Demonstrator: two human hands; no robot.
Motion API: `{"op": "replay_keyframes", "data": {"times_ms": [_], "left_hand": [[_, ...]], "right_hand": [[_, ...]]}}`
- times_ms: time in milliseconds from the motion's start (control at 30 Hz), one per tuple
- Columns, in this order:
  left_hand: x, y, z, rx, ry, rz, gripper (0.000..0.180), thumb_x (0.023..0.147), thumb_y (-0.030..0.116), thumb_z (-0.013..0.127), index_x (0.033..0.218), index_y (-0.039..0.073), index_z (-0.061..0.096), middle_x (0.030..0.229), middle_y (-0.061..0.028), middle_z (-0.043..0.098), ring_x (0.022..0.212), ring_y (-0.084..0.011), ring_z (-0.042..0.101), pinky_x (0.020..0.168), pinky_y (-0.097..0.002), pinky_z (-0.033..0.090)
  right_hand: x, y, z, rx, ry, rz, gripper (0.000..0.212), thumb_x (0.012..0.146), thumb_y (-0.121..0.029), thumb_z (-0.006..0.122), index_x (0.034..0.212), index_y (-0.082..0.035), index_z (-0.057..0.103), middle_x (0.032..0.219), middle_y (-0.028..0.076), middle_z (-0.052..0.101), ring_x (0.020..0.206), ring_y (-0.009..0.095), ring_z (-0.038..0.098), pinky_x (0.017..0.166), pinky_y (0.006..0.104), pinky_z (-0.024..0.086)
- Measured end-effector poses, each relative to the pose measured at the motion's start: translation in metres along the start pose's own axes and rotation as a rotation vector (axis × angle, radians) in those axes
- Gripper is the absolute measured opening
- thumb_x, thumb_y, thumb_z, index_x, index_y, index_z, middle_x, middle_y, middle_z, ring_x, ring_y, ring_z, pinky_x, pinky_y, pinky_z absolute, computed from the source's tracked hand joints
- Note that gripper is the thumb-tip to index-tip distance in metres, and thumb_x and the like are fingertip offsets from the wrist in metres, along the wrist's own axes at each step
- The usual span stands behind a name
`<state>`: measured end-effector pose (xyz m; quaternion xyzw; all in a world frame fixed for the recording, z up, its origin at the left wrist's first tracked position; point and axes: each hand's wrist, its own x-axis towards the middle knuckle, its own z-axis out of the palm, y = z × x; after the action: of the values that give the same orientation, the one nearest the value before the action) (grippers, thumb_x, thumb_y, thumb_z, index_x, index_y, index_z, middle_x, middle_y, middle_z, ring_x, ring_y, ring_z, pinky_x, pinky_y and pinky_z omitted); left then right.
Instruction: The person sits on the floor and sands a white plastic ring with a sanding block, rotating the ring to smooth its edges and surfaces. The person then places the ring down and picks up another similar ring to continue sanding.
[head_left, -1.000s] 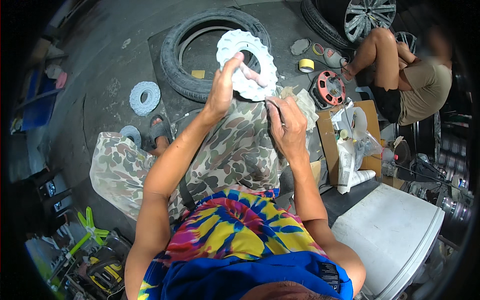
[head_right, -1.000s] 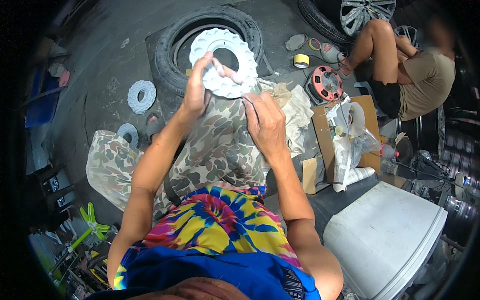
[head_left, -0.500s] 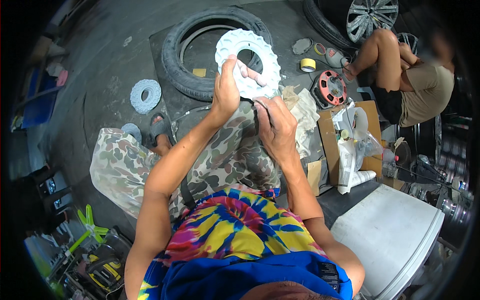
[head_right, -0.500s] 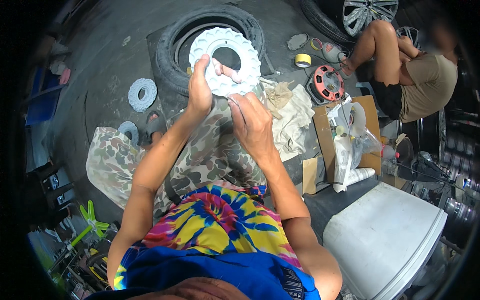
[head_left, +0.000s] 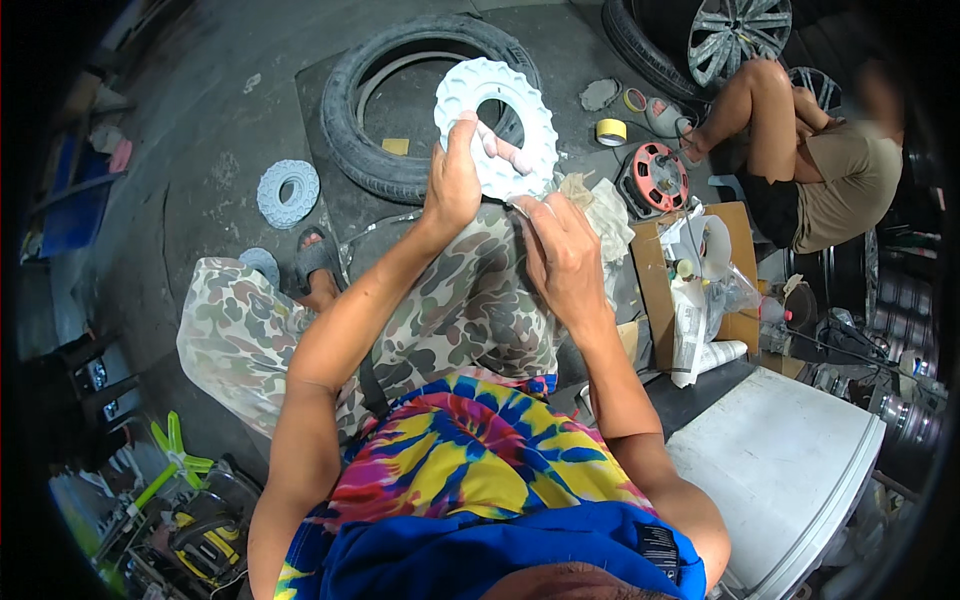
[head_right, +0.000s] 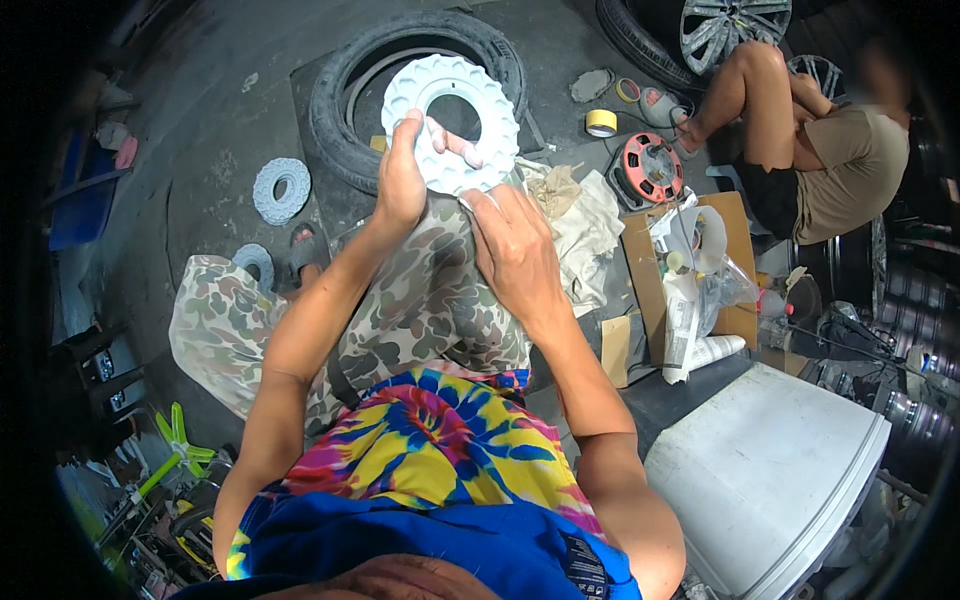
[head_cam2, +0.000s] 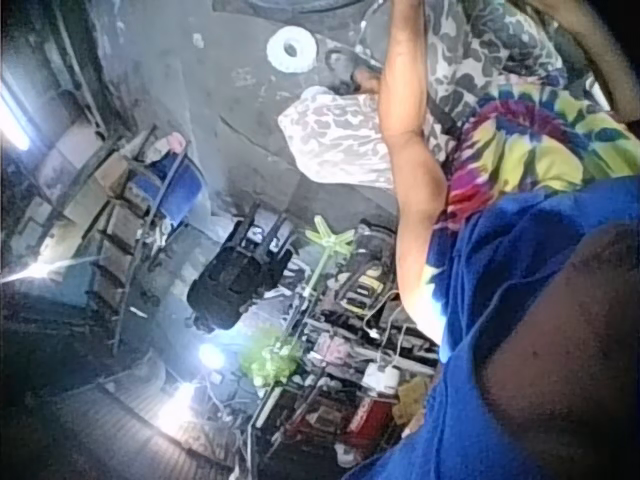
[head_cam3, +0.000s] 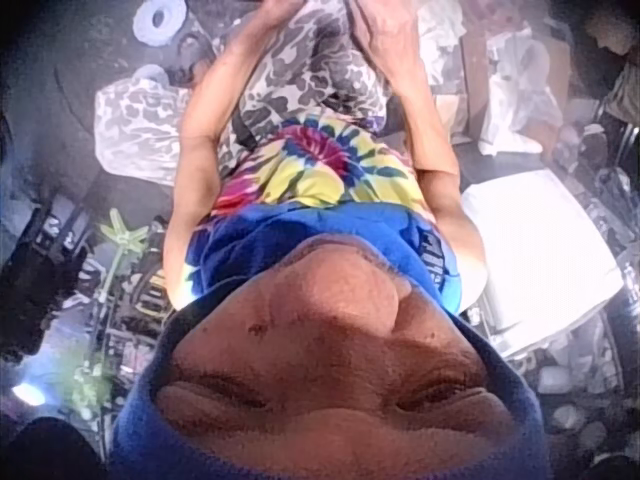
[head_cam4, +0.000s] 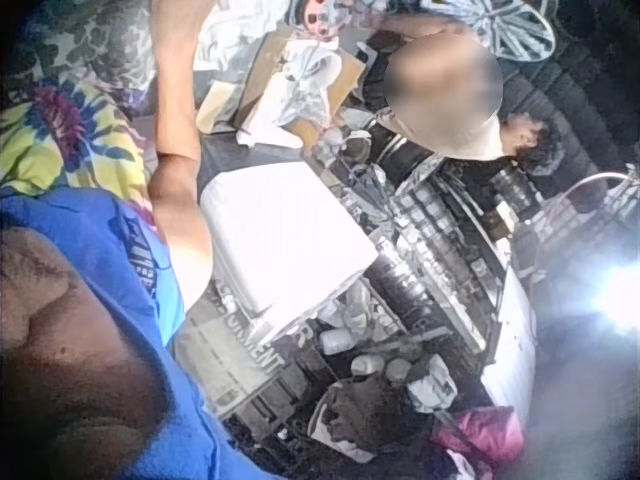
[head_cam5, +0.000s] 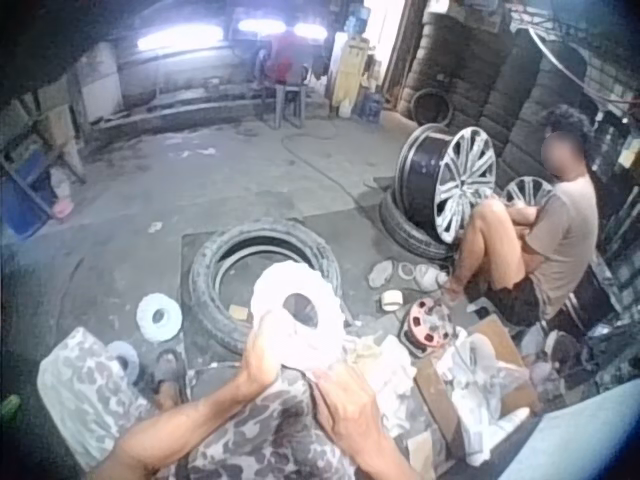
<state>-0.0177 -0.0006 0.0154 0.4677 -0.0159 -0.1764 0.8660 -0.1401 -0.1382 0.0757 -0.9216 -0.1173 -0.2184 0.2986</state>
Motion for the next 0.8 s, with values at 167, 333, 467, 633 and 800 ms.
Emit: {"op": "replay_keyframes", "data": {"times_ms": [167, 333, 467, 633, 800], "left_hand": [[0.001, 0.003, 0.000, 0.002, 0.007, -0.009, 0.048, 0.119, 0.043, 0.035, 0.093, 0.005, 0.052, 0.092, -0.0310, 0.081, 0.084, -0.0329, 0.078, 0.088, -0.0399, 0.063], [0.000, 0.003, -0.001, 0.048, -0.018, -0.012, 0.049, 0.121, 0.043, 0.032, 0.095, 0.006, 0.052, 0.096, -0.0332, 0.080, 0.089, -0.0357, 0.079, 0.092, -0.0412, 0.063], [0.002, 0.006, -0.004, 0.058, -0.020, -0.025, 0.050, 0.122, 0.043, 0.031, 0.096, 0.006, 0.053, 0.097, -0.0340, 0.079, 0.090, -0.0371, 0.079, 0.092, -0.0422, 0.064], [0.000, 0.007, 0.001, 0.042, 0.006, -0.011, 0.047, 0.120, 0.041, 0.033, 0.093, 0.007, 0.051, 0.092, -0.0297, 0.081, 0.083, -0.0309, 0.078, 0.088, -0.0388, 0.063], [0.001, 0.004, 0.001, 0.022, -0.016, -0.015, 0.048, 0.121, 0.043, 0.033, 0.094, 0.007, 0.051, 0.093, -0.0304, 0.082, 0.084, -0.0297, 0.078, 0.088, -0.0381, 0.063]], "right_hand": [[-0.020, 0.008, -0.009, 0.107, -0.007, 0.084, 0.026, 0.093, 0.008, 0.078, 0.119, 0.001, 0.076, 0.090, 0.017, 0.062, 0.083, 0.038, 0.066, 0.075, 0.0471, 0.054], [-0.009, 0.008, 0.011, 0.091, 0.099, 0.035, 0.030, 0.094, 0.010, 0.077, 0.121, -0.001, 0.078, 0.086, 0.015, 0.061, 0.076, 0.033, 0.063, 0.069, 0.0435, 0.052], [-0.009, 0.010, 0.015, 0.059, 0.103, 0.016, 0.030, 0.095, 0.010, 0.078, 0.121, -0.002, 0.079, 0.085, 0.014, 0.062, 0.072, 0.031, 0.063, 0.066, 0.0411, 0.050], [-0.014, 0.009, 0.020, 0.143, 0.148, 0.117, 0.020, 0.101, 0.007, 0.075, 0.120, 0.001, 0.080, 0.090, 0.014, 0.069, 0.075, 0.028, 0.067, 0.069, 0.0378, 0.053], [-0.007, 0.000, 0.028, 0.192, 0.175, 0.169, 0.015, 0.106, 0.003, 0.072, 0.119, 0.003, 0.080, 0.094, 0.015, 0.073, 0.077, 0.027, 0.071, 0.071, 0.0355, 0.056]]}}
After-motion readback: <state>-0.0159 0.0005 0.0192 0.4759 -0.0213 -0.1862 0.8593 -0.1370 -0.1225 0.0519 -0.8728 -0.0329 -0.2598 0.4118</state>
